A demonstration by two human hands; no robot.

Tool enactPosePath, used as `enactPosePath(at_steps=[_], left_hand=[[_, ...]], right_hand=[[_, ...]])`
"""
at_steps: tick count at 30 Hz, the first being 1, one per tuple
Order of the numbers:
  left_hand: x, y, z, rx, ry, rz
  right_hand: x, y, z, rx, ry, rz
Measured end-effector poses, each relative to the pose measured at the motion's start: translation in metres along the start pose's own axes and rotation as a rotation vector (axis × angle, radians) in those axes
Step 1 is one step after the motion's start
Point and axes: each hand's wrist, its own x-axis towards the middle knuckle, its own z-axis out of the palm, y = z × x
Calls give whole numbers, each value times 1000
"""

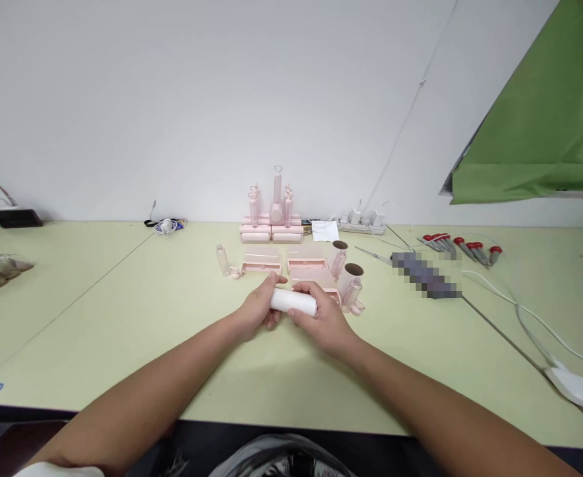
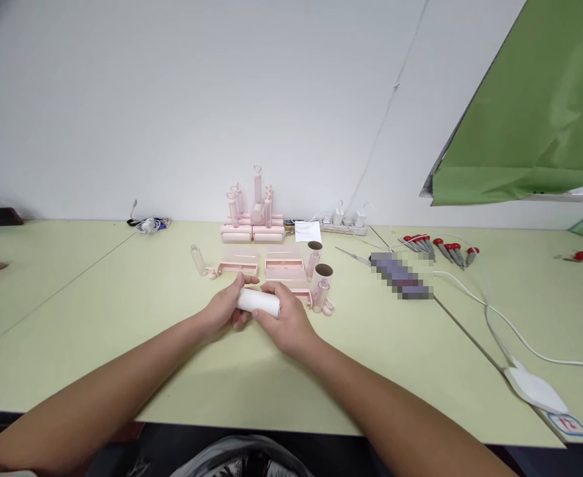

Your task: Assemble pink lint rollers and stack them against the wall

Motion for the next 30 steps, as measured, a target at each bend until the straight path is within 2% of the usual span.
enactPosePath(at_steps=[3, 9, 15, 22, 25, 28, 30], left_hand=[[-1, 3, 3, -58, -26, 53], [-1, 10, -5, -38, 32, 165], [3, 9, -11, 58, 72, 230], [2, 3, -12, 210, -79, 297], [7, 8, -21, 425, 21, 394], [20, 16, -35, 885, 217, 531], [31, 19, -41, 1190, 300, 565]], right_hand=[[0, 1, 0, 58, -9, -18], [-3, 7, 3, 194, -181, -134], [-2, 6, 3, 266, -269, -53], [-4, 1, 6, 269, -313, 156], [-6, -2, 7, 277, -317, 209], [-6, -2, 7, 284, -296, 228], [-6, -1, 8, 288, -288, 227]])
